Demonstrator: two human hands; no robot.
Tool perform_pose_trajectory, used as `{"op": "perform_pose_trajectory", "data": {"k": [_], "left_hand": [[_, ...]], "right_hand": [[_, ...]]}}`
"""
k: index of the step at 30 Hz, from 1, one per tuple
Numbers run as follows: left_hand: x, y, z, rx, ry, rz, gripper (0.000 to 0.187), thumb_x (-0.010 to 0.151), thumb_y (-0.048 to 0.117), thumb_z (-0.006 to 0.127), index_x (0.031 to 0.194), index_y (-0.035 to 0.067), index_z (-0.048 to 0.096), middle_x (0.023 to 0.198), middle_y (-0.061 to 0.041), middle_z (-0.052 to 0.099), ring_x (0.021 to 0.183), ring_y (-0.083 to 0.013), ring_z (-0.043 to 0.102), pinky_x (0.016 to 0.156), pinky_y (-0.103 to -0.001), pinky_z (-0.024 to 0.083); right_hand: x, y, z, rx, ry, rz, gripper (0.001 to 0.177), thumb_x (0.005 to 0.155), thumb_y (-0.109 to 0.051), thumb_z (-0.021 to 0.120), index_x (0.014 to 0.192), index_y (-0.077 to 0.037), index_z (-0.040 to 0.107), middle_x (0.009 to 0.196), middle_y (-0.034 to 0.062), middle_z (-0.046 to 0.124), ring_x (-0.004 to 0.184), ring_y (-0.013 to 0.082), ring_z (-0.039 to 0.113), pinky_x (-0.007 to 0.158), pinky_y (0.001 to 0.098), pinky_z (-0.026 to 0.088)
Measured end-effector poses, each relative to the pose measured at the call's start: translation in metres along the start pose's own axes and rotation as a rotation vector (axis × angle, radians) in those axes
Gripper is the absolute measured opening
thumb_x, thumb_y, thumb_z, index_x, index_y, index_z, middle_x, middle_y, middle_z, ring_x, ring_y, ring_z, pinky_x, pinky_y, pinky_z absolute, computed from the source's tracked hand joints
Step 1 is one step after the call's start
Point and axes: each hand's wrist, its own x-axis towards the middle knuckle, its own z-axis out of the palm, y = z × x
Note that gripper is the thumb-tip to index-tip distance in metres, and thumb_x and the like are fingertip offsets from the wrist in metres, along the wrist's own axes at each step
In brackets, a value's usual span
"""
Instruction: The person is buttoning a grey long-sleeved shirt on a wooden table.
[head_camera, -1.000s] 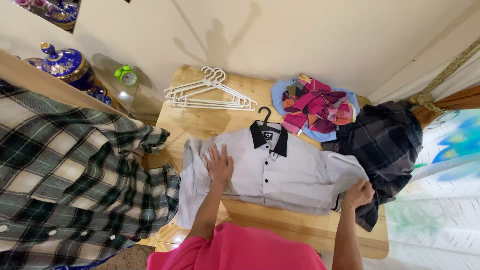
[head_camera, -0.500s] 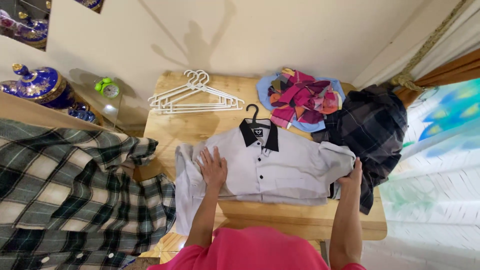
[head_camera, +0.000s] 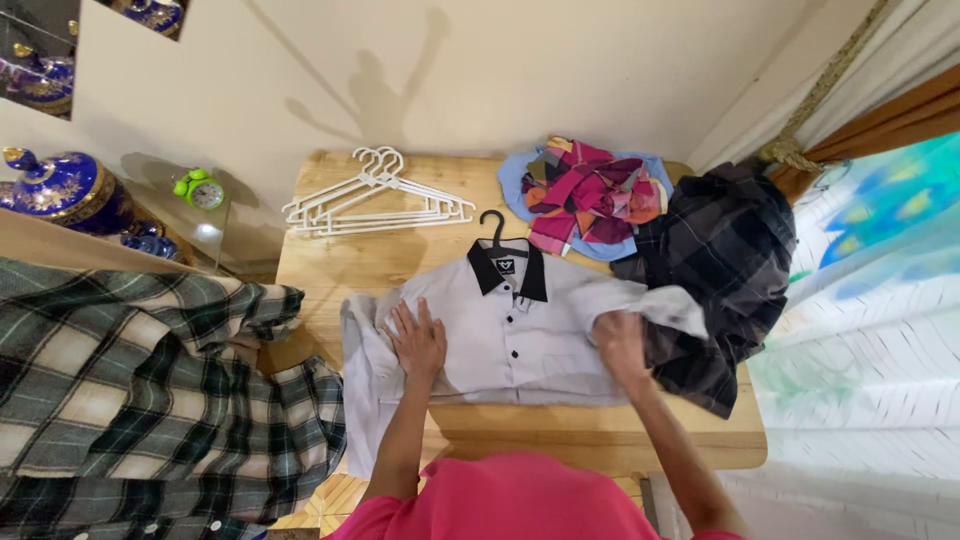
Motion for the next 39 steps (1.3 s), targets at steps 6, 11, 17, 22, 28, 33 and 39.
{"op": "perform_pose_trajectory", "data": {"k": [6, 11, 17, 22, 28, 33, 39], "left_hand": [[-0.003, 0.000, 0.001, -0.016, 0.028, -0.002, 0.063, 0.100, 0.044, 0.047, 0.157, 0.019, 0.040, 0.165, -0.026, 0.025, 0.153, -0.0464, 0.019, 0.121, -0.067, 0.008], [0.000, -0.003, 0.003, -0.003, 0.055, 0.024, 0.064, 0.099, 0.044, 0.047, 0.157, 0.017, 0.040, 0.164, -0.028, 0.026, 0.151, -0.0477, 0.021, 0.119, -0.068, 0.008], [-0.001, 0.001, 0.000, 0.026, 0.075, 0.034, 0.063, 0.100, 0.044, 0.047, 0.157, 0.017, 0.041, 0.163, -0.028, 0.029, 0.151, -0.0485, 0.023, 0.120, -0.069, 0.011], [-0.002, 0.002, -0.007, 0.034, 0.092, 0.041, 0.062, 0.102, 0.044, 0.046, 0.157, 0.017, 0.042, 0.162, -0.029, 0.031, 0.150, -0.0483, 0.025, 0.121, -0.069, 0.013], [0.000, -0.002, 0.004, 0.018, 0.087, 0.032, 0.063, 0.100, 0.045, 0.046, 0.156, 0.017, 0.042, 0.161, -0.029, 0.031, 0.151, -0.0484, 0.024, 0.119, -0.069, 0.012], [-0.002, -0.001, 0.001, -0.033, 0.090, 0.055, 0.061, 0.103, 0.044, 0.043, 0.158, 0.017, 0.041, 0.163, -0.029, 0.029, 0.151, -0.0499, 0.023, 0.119, -0.070, 0.009], [-0.003, -0.003, 0.001, -0.017, 0.097, 0.065, 0.061, 0.103, 0.043, 0.044, 0.157, 0.015, 0.042, 0.162, -0.030, 0.029, 0.150, -0.0503, 0.024, 0.118, -0.071, 0.009]], "right_hand": [[-0.039, -0.039, -0.026, 0.200, 0.027, -0.040, 0.039, 0.073, -0.011, 0.064, 0.111, -0.011, 0.075, 0.131, 0.0107, 0.065, 0.130, 0.0366, 0.052, 0.108, 0.0634, 0.032], [-0.038, 0.002, 0.003, 0.528, 0.110, 0.548, 0.025, 0.096, -0.033, 0.065, 0.103, -0.011, 0.075, 0.107, 0.0107, 0.073, 0.107, 0.0320, 0.067, 0.095, 0.0472, 0.051], [0.030, 0.002, -0.050, 0.418, 0.187, 0.937, 0.058, 0.087, -0.055, 0.074, 0.109, -0.002, 0.067, 0.103, 0.0179, 0.070, 0.100, 0.0384, 0.068, 0.082, 0.0510, 0.053], [0.025, 0.043, 0.087, 0.136, -0.081, 0.811, 0.045, 0.080, -0.049, 0.075, 0.097, -0.007, 0.073, 0.105, 0.0188, 0.072, 0.100, 0.0426, 0.068, 0.080, 0.0544, 0.055], [0.029, 0.071, 0.021, 0.764, 0.772, 1.219, 0.028, 0.106, -0.025, 0.069, 0.098, 0.001, 0.063, 0.090, 0.0152, 0.066, 0.083, 0.0256, 0.062, 0.079, 0.0375, 0.052], [0.061, 0.037, -0.066, 1.319, 0.961, 0.765, 0.010, 0.105, -0.010, 0.063, 0.107, -0.001, 0.063, 0.098, -0.0013, 0.062, 0.091, 0.0089, 0.055, 0.083, 0.0231, 0.047], [0.070, 0.005, -0.121, 1.439, 0.427, 0.438, 0.020, 0.100, -0.012, 0.064, 0.114, 0.000, 0.072, 0.122, 0.0078, 0.071, 0.111, 0.0129, 0.063, 0.099, 0.0244, 0.048]]}}
